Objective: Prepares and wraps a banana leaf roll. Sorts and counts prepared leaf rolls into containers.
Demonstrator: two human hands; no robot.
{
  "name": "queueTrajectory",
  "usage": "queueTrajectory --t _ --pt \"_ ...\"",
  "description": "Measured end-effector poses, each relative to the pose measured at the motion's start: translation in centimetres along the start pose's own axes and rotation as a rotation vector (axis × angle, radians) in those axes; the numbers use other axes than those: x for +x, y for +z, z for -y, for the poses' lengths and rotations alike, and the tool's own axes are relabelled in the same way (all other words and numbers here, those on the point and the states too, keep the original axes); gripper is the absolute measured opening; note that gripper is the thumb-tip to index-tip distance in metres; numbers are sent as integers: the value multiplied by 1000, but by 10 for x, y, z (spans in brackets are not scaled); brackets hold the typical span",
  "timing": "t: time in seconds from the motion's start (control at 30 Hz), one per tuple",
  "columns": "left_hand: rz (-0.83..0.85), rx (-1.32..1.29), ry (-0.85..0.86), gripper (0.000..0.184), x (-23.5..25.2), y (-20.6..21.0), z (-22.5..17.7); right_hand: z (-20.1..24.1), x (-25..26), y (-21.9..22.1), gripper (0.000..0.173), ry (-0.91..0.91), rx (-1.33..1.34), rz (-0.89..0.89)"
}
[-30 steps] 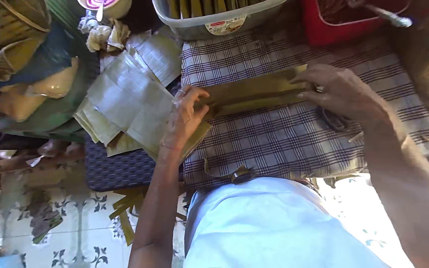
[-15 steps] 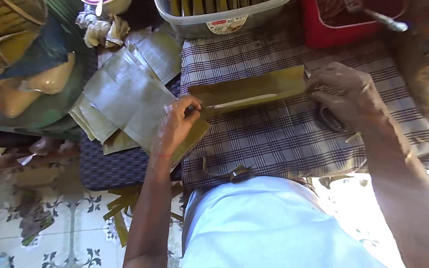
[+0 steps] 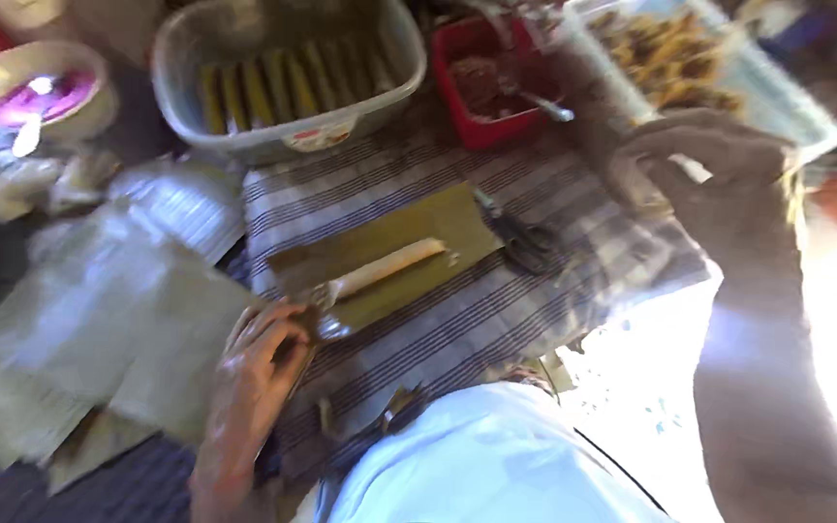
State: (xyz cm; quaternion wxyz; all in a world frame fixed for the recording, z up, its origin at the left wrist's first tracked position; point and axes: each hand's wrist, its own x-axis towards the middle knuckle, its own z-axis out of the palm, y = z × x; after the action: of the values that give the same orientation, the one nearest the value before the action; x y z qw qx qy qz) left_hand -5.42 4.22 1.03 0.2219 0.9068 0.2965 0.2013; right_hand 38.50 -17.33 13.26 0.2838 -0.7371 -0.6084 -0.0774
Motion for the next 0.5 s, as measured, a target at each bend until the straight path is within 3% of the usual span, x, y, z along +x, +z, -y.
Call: queueTrajectory --t 0.1,0.23,0.4,0.5 --pt "-45 -43 13 17 -1 3 1 -28 0 -47 25 306 -240 -76" --pt "-87 -52 -5 16 -5 7 1 -51 11 -63 28 641 -386 63" --pt "-131 -35 -18 16 -10 10 -4 -42 29 -49 32 742 -439 388" --pt "-110 -56 -89 10 -9 10 -6 -126 30 -29 28 699 -514 445"
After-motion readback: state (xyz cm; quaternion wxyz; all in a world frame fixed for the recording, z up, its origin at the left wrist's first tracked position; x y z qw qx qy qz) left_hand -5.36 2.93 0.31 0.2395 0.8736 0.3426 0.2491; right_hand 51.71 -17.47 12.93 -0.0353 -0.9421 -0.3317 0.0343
